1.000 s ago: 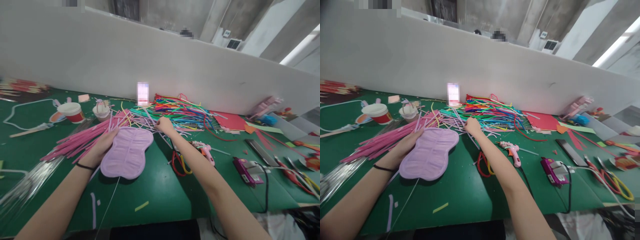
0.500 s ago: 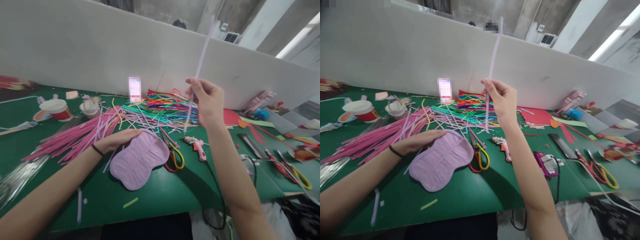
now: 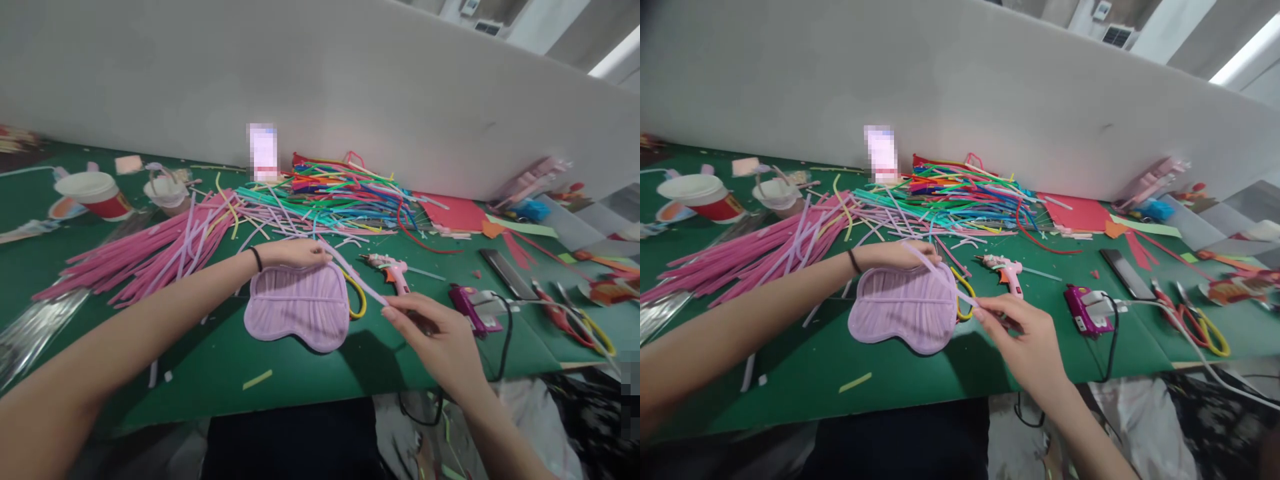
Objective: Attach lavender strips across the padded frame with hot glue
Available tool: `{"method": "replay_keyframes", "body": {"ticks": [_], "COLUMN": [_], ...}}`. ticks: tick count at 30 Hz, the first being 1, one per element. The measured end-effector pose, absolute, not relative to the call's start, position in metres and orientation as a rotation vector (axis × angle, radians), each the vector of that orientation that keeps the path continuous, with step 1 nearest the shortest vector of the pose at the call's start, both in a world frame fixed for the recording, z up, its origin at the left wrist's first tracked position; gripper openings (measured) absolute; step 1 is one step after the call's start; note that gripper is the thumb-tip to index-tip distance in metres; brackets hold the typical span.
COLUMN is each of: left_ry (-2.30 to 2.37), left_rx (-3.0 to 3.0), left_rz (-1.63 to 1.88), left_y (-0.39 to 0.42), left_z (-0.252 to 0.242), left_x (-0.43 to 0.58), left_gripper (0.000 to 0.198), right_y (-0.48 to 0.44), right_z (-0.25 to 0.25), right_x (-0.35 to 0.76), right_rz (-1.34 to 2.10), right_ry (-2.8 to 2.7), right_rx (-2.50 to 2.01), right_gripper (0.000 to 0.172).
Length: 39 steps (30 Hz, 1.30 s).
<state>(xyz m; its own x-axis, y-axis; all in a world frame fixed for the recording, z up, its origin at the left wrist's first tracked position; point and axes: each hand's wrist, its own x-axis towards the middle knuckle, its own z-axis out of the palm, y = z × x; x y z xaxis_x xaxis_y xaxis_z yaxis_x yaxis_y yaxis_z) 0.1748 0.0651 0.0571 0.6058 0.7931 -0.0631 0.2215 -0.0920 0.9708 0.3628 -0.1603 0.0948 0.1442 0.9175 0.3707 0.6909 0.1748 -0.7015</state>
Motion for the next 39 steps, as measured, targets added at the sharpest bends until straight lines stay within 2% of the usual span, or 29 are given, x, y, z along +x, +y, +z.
{"method": "replay_keyframes", "body": {"ticks": [2, 6, 9, 13, 18, 26, 32, 39], "left_ry": [0.839, 0.971, 1.113, 0.947, 1.047, 1.392, 1.383, 1.336], "left_rx": [1.766, 2.241, 2.305, 2.463, 2.623, 2.844, 2.788, 2.690], "left_rz": [0.498, 0.471, 0.454, 0.436, 0.438, 0.524, 0.624, 0.871], "left_y": [0.065, 0.055, 0.037, 0.005, -0.035, -0.085, -0.105, -0.111], "left_z": [0.068, 0.074, 0.061, 0.034, 0.013, 0.008, 0.002, 0.010], "left_x": [0.152, 0.081, 0.030, -0.005, -0.008, 0.008, 0.016, 0.020], "left_gripper": [0.020, 0.040, 0.040, 0.041, 0.034, 0.026, 0.018, 0.021], "right_y": [-0.169, -0.188, -0.196, -0.190, -0.185, -0.193, -0.191, -0.195], "right_z": [0.085, 0.064, 0.053, 0.048, 0.048, 0.047, 0.048, 0.051], "right_x": [0.357, 0.335, 0.312, 0.284, 0.266, 0.266, 0.269, 0.269], "right_rz": [0.280, 0.039, -0.097, -0.184, -0.180, -0.169, -0.190, -0.190], "right_ry": [-1.728, -1.956, -2.031, -2.065, -2.097, -2.152, -2.219, -2.260], "right_rx": [-1.555, -1.506, -1.479, -1.462, -1.482, -1.471, -1.421, -1.428], "right_gripper": [0.010, 0.016, 0.016, 0.016, 0.016, 0.012, 0.010, 0.008]}}
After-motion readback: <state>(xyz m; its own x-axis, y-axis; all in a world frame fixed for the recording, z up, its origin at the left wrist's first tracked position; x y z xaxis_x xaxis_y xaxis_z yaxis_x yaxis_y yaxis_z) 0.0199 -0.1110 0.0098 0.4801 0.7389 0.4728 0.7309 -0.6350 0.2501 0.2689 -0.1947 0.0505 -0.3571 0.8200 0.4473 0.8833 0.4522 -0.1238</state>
